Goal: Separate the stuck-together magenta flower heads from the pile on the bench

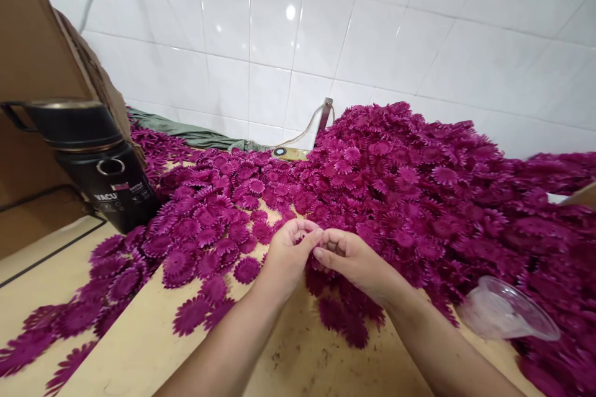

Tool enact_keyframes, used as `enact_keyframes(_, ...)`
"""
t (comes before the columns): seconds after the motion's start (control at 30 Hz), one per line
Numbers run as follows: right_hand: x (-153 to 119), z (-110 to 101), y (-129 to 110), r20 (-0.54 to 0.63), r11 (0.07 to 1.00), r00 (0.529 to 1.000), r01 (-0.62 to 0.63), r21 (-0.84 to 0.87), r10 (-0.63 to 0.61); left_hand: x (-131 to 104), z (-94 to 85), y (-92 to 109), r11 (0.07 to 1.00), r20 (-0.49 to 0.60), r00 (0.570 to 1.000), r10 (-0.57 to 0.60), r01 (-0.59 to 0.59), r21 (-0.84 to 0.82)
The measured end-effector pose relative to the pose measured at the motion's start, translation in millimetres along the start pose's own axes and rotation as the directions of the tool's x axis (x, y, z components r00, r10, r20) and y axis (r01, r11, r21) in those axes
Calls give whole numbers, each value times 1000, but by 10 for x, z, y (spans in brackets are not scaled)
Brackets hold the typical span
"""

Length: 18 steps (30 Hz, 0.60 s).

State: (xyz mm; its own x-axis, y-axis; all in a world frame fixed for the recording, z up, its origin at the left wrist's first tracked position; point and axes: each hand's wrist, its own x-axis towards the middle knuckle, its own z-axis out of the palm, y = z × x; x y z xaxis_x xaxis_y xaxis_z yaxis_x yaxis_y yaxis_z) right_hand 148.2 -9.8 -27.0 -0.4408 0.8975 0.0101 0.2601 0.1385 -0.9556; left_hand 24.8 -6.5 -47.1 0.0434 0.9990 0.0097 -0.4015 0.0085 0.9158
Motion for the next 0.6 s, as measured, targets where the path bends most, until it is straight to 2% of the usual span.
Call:
enact_keyframes(0.1, 4, 12, -14, -118, 988, 988, 87, -126, -102, -12, 15, 17, 1000, 13, 1000, 16, -16, 16)
enact_keyframes(0.17, 6, -28, -27, -249, 957, 952, 106, -270, -176, -31, 30, 40, 998, 34, 999, 32, -34, 48)
enact_keyframes(0.23, 13, -136, -17, -375, 912, 892, 88, -400, -251, -48, 35, 59, 995, 76, 996, 37, -44, 93)
enact_keyframes(0.33, 24, -426, 60, -547, 845, 764, -5, -535, -343, -58, 17, 62, 990, 106, 994, 21, -35, 136)
enact_keyframes(0.4, 17, -631, 129, -631, 798, 679, -109, -593, -376, -53, -2, 49, 988, 86, 996, 24, -36, 147)
enact_keyframes(0.47, -10, -750, 167, -665, 755, 631, -185, -629, -399, -44, -12, 36, 984, 72, 997, 39, -50, 171)
enact_keyframes(0.5, -32, -757, 165, -662, 751, 634, -186, -633, -401, -40, -10, 32, 982, 74, 996, 48, -61, 181)
enact_keyframes(0.53, -56, -726, 145, -647, 764, 655, -161, -624, -390, -37, -6, 32, 981, 75, 996, 56, -69, 183)
enact_keyframes(0.6, -101, -570, 66, -558, 827, 769, -70, -558, -312, -34, 9, 37, 983, 75, 995, 63, -74, 168)
